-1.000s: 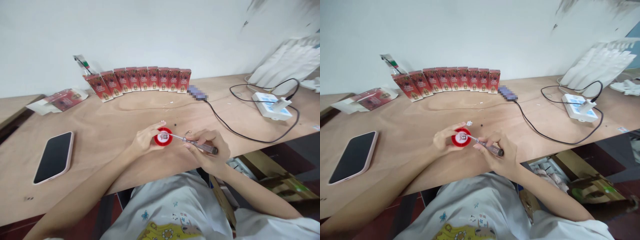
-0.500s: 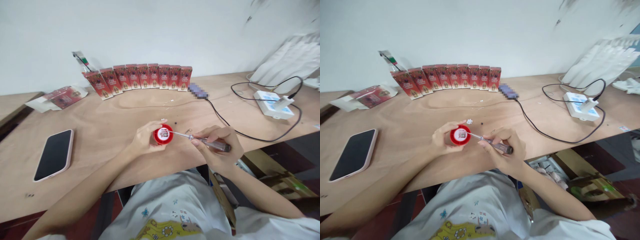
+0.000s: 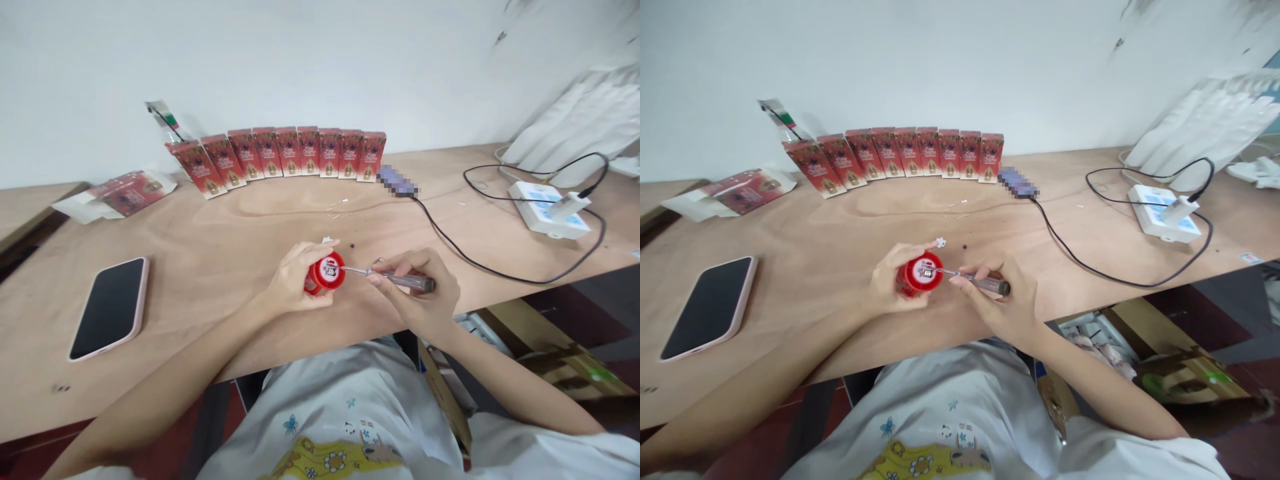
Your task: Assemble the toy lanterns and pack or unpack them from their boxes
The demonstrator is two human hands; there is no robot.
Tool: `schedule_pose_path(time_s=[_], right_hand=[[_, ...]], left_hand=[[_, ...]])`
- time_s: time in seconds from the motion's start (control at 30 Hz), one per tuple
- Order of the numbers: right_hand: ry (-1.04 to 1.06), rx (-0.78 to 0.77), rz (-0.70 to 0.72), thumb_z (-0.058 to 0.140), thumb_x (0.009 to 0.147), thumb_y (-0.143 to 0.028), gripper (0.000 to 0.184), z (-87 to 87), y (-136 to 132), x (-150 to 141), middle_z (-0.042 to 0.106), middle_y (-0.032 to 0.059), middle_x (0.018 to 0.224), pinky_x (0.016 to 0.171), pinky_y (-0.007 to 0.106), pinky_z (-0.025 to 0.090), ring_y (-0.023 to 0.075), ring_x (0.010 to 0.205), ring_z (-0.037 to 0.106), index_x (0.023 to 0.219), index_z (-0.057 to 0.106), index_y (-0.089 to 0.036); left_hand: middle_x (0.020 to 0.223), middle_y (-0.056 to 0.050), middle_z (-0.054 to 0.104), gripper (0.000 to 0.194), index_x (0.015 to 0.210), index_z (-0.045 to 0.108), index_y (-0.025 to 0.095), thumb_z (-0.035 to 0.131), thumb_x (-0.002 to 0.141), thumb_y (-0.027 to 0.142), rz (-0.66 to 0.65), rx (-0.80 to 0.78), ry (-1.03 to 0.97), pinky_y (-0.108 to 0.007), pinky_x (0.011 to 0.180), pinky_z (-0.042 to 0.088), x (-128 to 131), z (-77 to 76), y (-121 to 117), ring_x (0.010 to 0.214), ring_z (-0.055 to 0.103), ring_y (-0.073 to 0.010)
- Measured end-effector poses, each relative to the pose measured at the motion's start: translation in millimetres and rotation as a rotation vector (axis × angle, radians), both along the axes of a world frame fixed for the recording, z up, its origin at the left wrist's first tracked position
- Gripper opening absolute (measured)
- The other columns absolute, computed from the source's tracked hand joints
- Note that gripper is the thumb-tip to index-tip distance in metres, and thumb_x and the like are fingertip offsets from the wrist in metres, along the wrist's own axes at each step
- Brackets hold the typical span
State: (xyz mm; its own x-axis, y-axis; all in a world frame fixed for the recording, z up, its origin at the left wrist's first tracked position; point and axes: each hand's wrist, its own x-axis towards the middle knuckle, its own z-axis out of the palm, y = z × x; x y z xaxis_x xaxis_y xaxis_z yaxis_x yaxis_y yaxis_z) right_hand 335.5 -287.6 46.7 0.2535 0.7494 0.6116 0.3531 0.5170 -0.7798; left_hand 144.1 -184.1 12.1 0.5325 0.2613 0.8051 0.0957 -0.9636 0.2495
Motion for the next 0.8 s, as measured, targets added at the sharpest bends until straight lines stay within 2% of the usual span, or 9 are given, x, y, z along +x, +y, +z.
schedule_pose_path(time_s=[0.13,0.23,0.43,0.6,0.8], right_hand=[[0.111,-0.164,0.045,0.075,0.072,-0.033,0.020,1.3,6,0,0.072,0.0020,0.077,0.064,0.030,0.060,0.0178,0.072,0.071,0.081,0.061,-0.020],[0.276,-0.281,0.112,0.073,0.072,-0.038,0.024,1.5,11,0,0.071,0.0007,0.069,0.063,0.030,0.061,0.0173,0.065,0.071,0.073,0.060,-0.018],[0.473,-0.409,0.175,0.073,0.072,-0.040,0.031,-1.2,17,1,0.068,-0.0002,0.063,0.061,0.029,0.061,0.0168,0.063,0.070,0.063,0.055,-0.017],[0.558,-0.494,0.223,0.075,0.069,-0.039,0.032,-3.1,20,5,0.066,-0.0008,0.061,0.057,0.023,0.059,0.0138,0.060,0.069,0.058,0.055,-0.017],[0.589,-0.549,0.288,0.076,0.069,-0.037,0.029,-6.5,25,9,0.069,-0.0002,0.064,0.060,0.021,0.058,0.0109,0.059,0.067,0.059,0.058,-0.017]], left_hand=[[0.117,-0.016,0.063,0.068,0.123,0.041,0.019,0.073,0.063,0.018,-0.022,-0.097,-0.111,-0.040,0.084,0.051,2,-1.2,1,0.103,0.062,-0.0240],[0.113,-0.015,0.064,0.067,0.122,0.041,0.019,0.073,0.063,0.017,-0.013,-0.147,-0.161,-0.039,0.083,0.053,4,-3.1,1,0.100,0.064,-0.0236],[0.109,-0.008,0.065,0.065,0.121,0.041,0.027,0.068,0.062,0.020,-0.001,-0.132,-0.183,-0.041,0.074,0.057,6,-6.5,0,0.095,0.066,-0.0256],[0.110,-0.010,0.064,0.066,0.120,0.039,0.026,0.069,0.061,0.019,-0.049,-0.125,-0.136,-0.042,0.075,0.056,4,-7.7,2,0.096,0.065,-0.0254],[0.108,-0.011,0.064,0.051,0.108,0.043,0.026,0.069,0.065,0.022,-0.015,-0.010,-0.073,-0.041,0.071,0.055,1,-0.8,4,0.093,0.064,-0.0243]])
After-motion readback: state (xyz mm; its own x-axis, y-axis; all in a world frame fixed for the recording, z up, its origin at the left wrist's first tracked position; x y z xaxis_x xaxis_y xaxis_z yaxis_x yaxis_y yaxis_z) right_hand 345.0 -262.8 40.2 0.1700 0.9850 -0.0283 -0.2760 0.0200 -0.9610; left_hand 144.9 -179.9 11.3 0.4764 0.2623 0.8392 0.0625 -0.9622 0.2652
